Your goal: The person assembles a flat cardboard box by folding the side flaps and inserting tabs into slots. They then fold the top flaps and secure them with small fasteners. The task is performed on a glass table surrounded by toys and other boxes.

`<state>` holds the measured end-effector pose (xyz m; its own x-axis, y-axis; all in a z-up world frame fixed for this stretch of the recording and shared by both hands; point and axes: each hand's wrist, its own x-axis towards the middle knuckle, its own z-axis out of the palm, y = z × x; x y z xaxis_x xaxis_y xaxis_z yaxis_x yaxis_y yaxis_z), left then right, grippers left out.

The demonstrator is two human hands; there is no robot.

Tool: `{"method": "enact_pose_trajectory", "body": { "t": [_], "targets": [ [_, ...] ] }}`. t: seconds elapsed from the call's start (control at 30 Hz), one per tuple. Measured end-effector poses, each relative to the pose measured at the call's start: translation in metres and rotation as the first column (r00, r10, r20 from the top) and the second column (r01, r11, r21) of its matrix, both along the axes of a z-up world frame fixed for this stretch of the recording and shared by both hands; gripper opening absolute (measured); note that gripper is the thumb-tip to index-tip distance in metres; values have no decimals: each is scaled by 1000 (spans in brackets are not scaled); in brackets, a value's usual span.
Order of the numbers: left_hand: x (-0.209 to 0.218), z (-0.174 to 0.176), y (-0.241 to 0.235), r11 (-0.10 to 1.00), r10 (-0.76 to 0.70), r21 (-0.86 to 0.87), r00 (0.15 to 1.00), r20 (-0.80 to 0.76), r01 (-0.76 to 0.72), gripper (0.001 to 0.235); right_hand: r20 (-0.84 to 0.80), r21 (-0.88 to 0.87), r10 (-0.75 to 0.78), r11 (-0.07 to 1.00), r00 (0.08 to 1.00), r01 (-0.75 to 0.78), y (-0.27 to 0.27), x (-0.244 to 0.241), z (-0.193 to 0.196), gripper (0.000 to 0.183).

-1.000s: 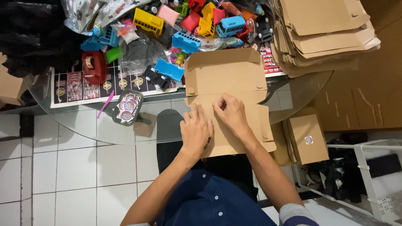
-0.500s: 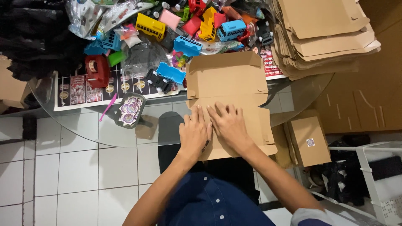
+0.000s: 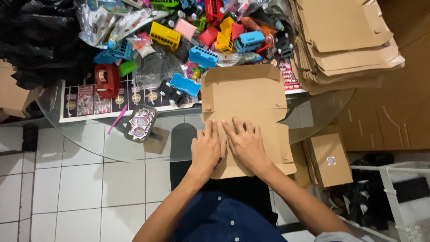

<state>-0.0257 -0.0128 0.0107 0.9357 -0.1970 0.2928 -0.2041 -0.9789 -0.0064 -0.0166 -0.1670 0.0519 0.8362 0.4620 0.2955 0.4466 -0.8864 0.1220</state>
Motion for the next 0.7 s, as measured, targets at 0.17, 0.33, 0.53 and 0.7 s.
{"method": "enact_pose_trajectory", "body": {
  "t": [0.17,0.33,0.53,0.7],
  "targets": [
    [-3,15,12,998,-49,-33,999,-14,49,63,-17,23,-26,999,1000,26,4,-2,-8,43],
    [0,16,15,998,-55,-35,998,-43,53,62,-52,69,-49,996,997,53,6,-5,-12,39],
    [8,64,56,870,-282,-481,908,-310,106,59,-130,72,-69,994,989,79,8,-8,-9,43],
    [11,100,136,469,-109,-859,952,-287,-205,31,-136,75,-99,991,986,110,6,-7,-12,45]
  ]
}}
